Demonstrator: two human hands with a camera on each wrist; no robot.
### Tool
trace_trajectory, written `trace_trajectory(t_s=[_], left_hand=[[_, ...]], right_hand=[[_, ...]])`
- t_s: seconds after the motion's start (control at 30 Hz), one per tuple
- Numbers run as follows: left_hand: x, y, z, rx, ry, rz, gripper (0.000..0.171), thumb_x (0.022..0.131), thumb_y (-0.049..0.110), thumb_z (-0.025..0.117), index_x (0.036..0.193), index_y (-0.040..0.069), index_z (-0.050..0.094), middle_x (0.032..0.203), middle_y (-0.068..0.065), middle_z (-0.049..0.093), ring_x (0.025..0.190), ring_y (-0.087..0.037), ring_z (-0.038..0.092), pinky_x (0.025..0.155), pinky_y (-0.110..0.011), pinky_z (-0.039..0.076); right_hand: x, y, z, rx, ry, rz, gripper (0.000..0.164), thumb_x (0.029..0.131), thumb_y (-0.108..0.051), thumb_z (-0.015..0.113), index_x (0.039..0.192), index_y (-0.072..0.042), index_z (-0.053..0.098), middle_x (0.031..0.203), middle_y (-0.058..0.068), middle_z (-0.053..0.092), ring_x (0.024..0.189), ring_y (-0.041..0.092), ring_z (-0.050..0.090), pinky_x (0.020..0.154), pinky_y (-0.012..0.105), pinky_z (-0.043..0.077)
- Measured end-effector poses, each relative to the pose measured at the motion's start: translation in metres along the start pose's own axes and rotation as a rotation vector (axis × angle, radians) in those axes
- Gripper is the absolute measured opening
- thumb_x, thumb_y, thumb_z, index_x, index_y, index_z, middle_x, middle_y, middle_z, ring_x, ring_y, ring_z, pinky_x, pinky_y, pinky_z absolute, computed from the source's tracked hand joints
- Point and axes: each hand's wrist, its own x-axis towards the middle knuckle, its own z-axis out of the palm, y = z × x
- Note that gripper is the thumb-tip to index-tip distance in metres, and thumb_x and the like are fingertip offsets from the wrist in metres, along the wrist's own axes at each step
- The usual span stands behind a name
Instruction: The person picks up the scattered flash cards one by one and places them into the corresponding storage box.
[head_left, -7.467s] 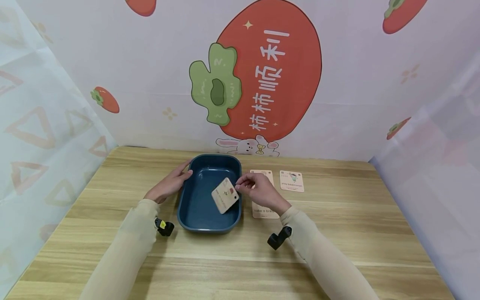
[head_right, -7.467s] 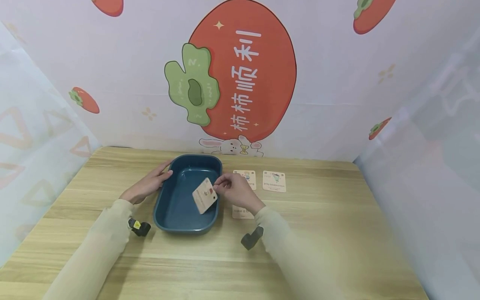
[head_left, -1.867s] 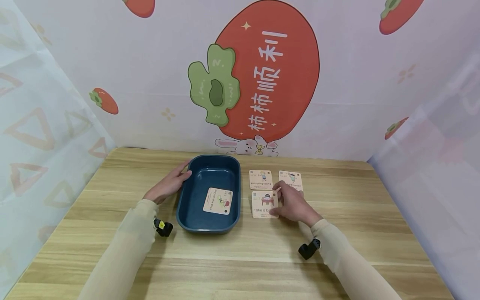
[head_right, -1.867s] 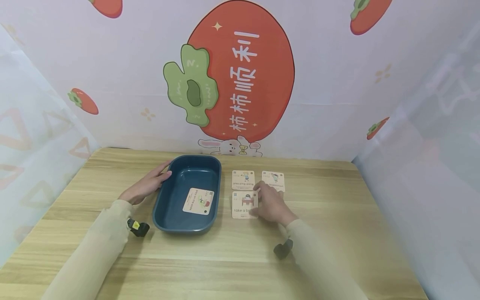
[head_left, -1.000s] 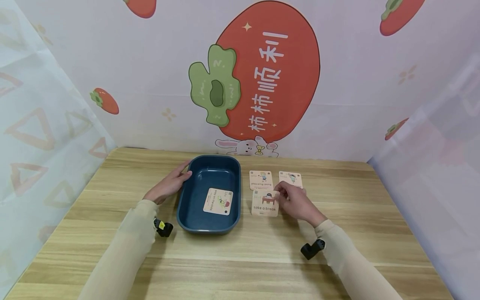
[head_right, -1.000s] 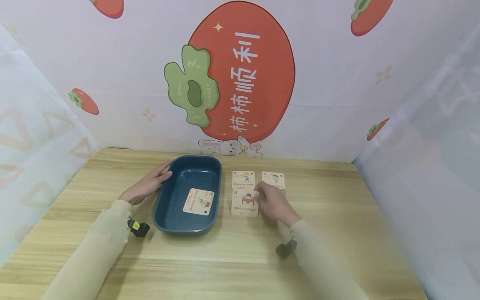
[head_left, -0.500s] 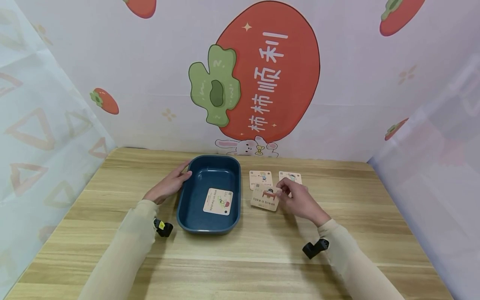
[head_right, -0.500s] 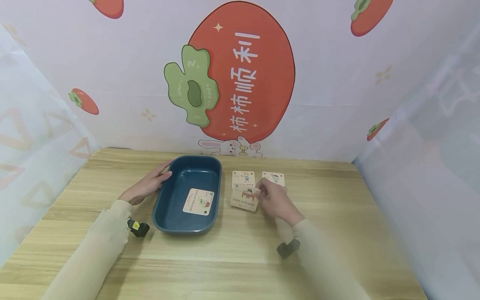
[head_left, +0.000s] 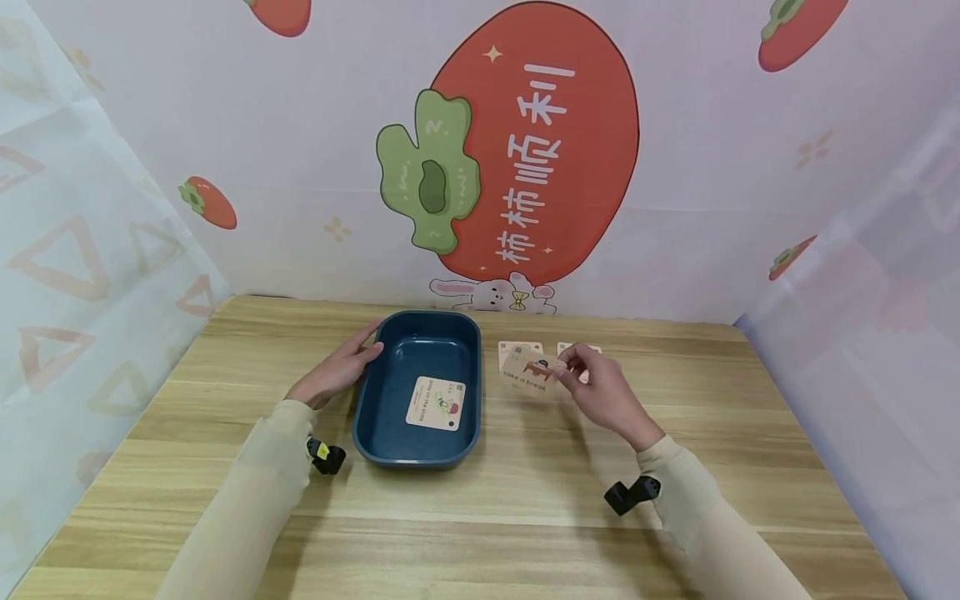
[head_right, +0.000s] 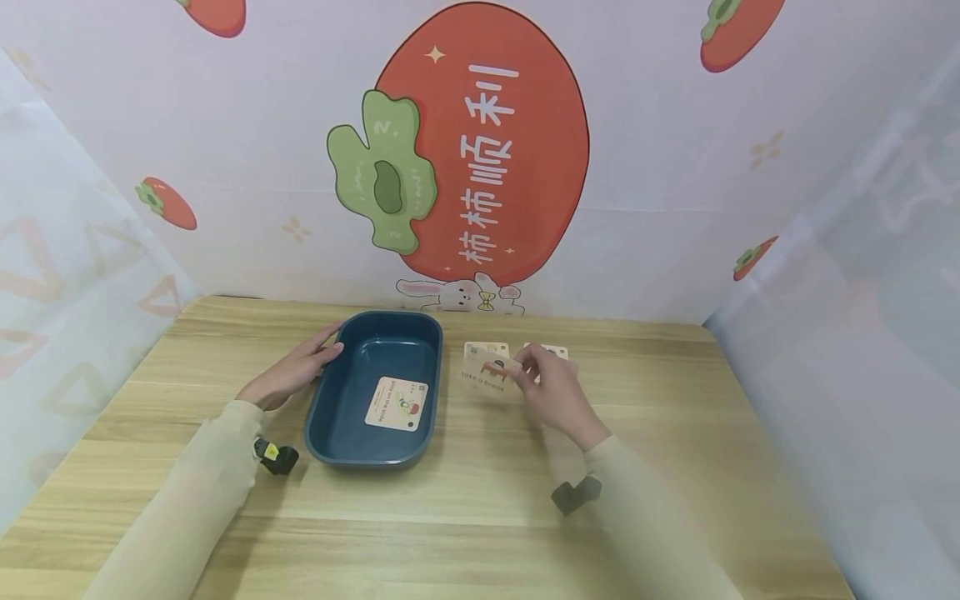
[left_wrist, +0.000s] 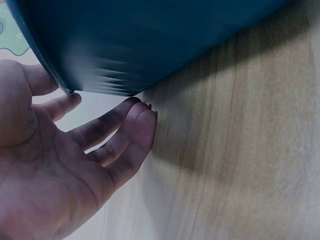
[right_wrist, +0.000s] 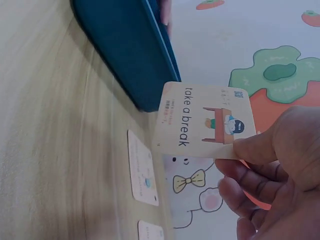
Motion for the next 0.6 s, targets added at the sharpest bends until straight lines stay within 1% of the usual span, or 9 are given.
trace_trajectory(t_s=[0.2, 0.3, 0.43, 0.6], left_hand=[[-0.001, 0.002, 0.001, -0.001, -0.001, -0.007, 0.061, 0.112, 0.032, 0.035, 0.165, 0.014, 0.010, 0.169, -0.017, 0.007, 0.151, -0.046, 0.013, 0.117, -0.067, 0.016], [-0.001, 0.002, 0.001, 0.000, -0.002, -0.010, 0.061, 0.112, 0.032, 0.036, 0.165, 0.014, 0.009, 0.169, -0.018, 0.006, 0.151, -0.046, 0.012, 0.117, -0.068, 0.014], [-0.001, 0.002, 0.001, -0.005, -0.003, -0.012, 0.062, 0.112, 0.033, 0.035, 0.165, 0.015, 0.009, 0.169, -0.017, 0.006, 0.152, -0.045, 0.011, 0.117, -0.067, 0.014], [-0.001, 0.002, 0.000, -0.012, -0.003, -0.011, 0.061, 0.112, 0.032, 0.035, 0.165, 0.015, 0.009, 0.169, -0.016, 0.005, 0.152, -0.044, 0.012, 0.118, -0.066, 0.016]], right_hand=[[0.002, -0.006, -0.002, 0.016, 0.027, 0.016, 0.007, 0.100, -0.007, 0.065, 0.104, -0.001, 0.064, 0.091, 0.008, 0.065, 0.083, 0.022, 0.058, 0.067, 0.034, 0.047], [0.002, -0.010, -0.002, 0.036, 0.039, 0.022, 0.007, 0.100, -0.007, 0.064, 0.104, -0.001, 0.064, 0.093, 0.008, 0.065, 0.084, 0.022, 0.058, 0.068, 0.034, 0.048], [0.004, -0.015, -0.001, 0.061, 0.053, 0.009, 0.007, 0.101, -0.008, 0.063, 0.103, -0.002, 0.064, 0.093, 0.008, 0.064, 0.085, 0.022, 0.058, 0.069, 0.035, 0.046], [0.007, -0.022, 0.003, 0.086, 0.075, 0.000, 0.005, 0.101, -0.008, 0.063, 0.101, -0.003, 0.064, 0.093, 0.008, 0.064, 0.086, 0.022, 0.058, 0.070, 0.034, 0.045]])
